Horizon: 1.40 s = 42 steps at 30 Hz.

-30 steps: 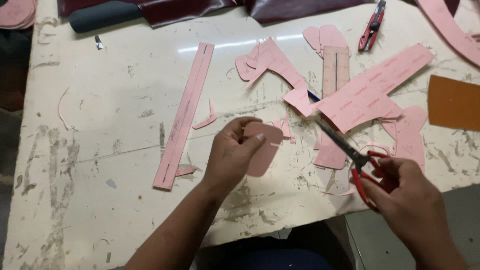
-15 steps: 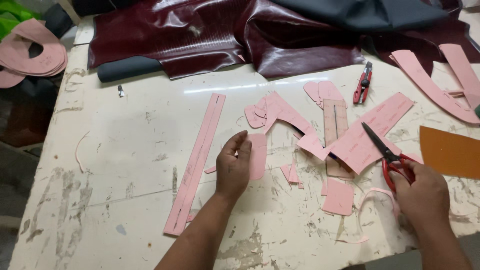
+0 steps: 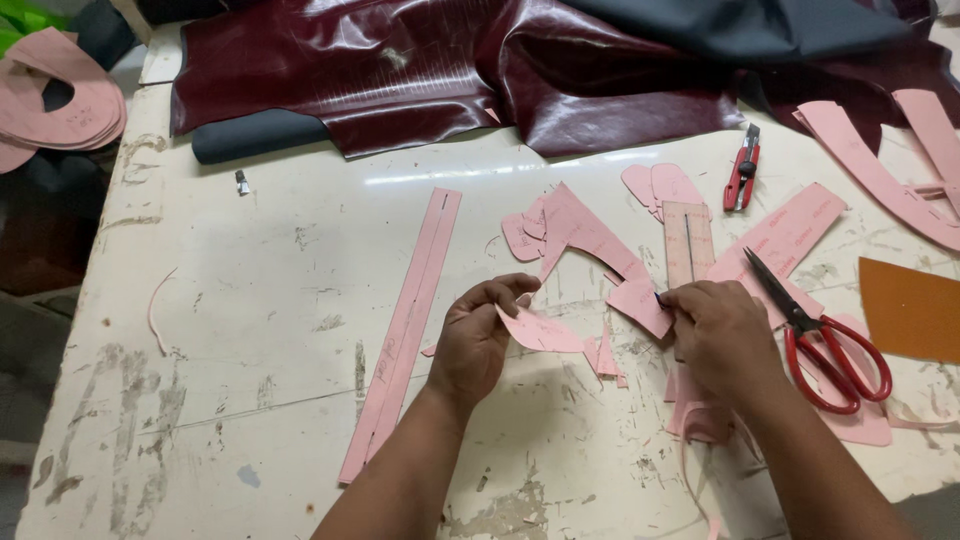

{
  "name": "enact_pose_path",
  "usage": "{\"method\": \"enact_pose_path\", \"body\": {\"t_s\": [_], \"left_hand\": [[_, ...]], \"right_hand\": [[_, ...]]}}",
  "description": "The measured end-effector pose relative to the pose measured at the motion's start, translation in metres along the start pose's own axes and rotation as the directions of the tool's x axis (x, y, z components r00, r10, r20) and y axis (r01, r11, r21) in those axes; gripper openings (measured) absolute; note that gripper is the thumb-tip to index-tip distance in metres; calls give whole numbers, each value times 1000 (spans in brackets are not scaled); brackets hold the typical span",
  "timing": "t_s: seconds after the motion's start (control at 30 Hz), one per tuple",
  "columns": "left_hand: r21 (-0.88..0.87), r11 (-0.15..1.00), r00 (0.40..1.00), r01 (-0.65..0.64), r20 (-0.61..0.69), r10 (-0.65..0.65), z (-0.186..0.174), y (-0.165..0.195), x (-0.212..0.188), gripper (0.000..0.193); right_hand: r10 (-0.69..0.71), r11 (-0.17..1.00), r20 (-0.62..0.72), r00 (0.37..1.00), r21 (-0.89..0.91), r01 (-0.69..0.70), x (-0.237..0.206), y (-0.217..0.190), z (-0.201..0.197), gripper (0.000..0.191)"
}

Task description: The person uses red-handled scissors to cut a pink flexible material along a marked outline. They rotate the piece to follow the curve and trim edges. After cutting, they place the scissors down and use a blue pen to mark the finished piece.

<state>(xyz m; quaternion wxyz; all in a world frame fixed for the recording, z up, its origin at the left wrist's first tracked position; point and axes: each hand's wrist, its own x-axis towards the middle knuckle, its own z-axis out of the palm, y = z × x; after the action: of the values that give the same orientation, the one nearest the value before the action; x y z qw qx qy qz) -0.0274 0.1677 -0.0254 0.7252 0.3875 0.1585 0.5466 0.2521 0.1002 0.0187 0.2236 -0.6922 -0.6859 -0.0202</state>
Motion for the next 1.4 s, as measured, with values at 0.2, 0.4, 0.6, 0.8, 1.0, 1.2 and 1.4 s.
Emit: {"method": "enact_pose_path", "body": {"t_s": [0.2,0.4,0.6,0.8,1.0,1.2,1.4], "left_hand": [[-82,990,985,112,142,-100,-10,-12,10,29],[-110,983,988,147,70,-140,-7,-9,11,31],[-97,984,987,152,67,-146,-1,-7,14,33],[-123,989,996,84,-25,-88,-2,-8,11,21],[159,986,997,57,-60,-48,13,-3,7,24],[590,807,997,17,-69,29,34,0,-1,38],[837,544,990,-65,-14,140,40,-2,-4,36]], "right_hand": [[164,978,78,983,118,-173,5,3,5,24],[321,943,300,898,-15,-332,32,0,-11,31],[360,933,479,801,-166,-320,55,-11,-29,35],[306,947,481,822,-241,-212,57,-19,-30,42],[344,908,414,843,-376,-186,59,-24,-4,28],[352,898,132,927,232,-374,69,2,11,27],[103,265,320,942,904,-336,36,-12,18,14]]}}
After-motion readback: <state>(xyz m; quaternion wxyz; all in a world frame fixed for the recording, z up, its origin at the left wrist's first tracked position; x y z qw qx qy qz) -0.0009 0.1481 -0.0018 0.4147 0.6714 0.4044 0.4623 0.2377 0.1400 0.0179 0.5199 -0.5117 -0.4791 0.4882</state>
